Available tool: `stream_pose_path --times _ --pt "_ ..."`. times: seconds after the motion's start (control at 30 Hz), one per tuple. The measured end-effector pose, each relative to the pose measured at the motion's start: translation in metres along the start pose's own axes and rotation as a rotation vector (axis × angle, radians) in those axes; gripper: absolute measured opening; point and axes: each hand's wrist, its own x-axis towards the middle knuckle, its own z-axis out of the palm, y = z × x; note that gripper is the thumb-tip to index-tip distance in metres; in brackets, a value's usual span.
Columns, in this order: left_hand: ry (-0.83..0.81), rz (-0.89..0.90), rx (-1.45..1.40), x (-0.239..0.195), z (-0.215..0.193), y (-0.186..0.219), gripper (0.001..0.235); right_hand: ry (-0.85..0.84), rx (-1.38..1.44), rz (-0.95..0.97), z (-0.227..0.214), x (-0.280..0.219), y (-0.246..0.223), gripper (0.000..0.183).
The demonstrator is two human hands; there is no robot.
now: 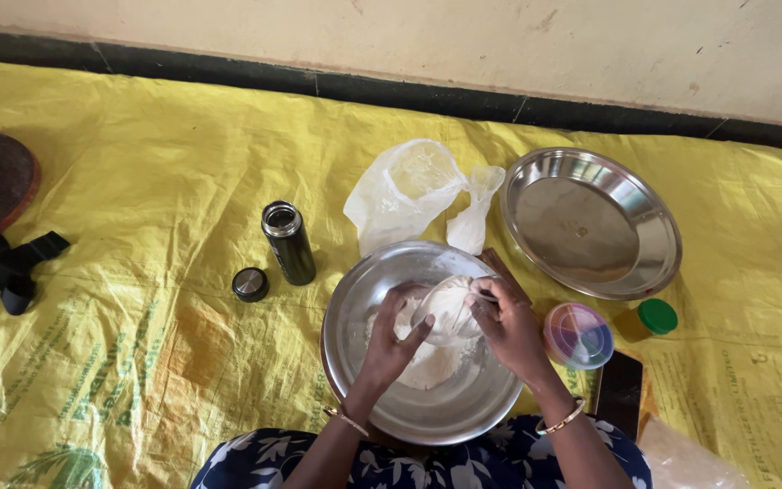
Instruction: The person empties a white powder from a plastic bag into a metal bowl and kneads it by hand. The person continues to knead the mixture in the bowl throughout the clip.
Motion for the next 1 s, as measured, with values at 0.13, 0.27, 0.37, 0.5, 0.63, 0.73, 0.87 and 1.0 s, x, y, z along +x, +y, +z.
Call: stream_pose_path --times 0.13,0.27,0.37,0.5,0.63,0.73,0.87,1.0 --pt "0.072 0.455 0.286 -0.005 0.004 0.024 0.041 -0.064 -0.149 -0.165 0.004 -0.003 -0.007 0.028" --pt "0.056 0.489 0.320 -0.006 -0.001 0.036 0.039 -0.098 -0.072 -0.242 0.018 0.001 -0.008 0.032" --pt "0.027 0.398 0.337 -0.005 -0.004 0.035 0.034 -0.127 0.104 -0.135 0.028 -0.002 -0.006 0.026" --pt "0.043 0.426 0.369 -0.002 -0.003 0.027 0.033 -0.080 0.141 -0.075 0.035 -0.005 0.002 0.021" --pt "0.105 0.454 0.376 -0.002 0.004 0.017 0.032 0.044 0.382 0.018 0.040 0.000 0.015 0.017" --pt "0.084 0.293 0.282 0.000 0.006 0.011 0.029 0.070 0.564 0.045 0.033 0.003 0.020 0.020" --pt "0.083 0.206 0.160 -0.001 0.005 0.005 0.032 0.110 0.303 -0.062 0.019 -0.002 0.015 0.029" --pt "0.108 0.267 0.136 -0.001 0.003 0.009 0.035 -0.089 0.164 0.090 0.012 -0.008 0.009 0.033"
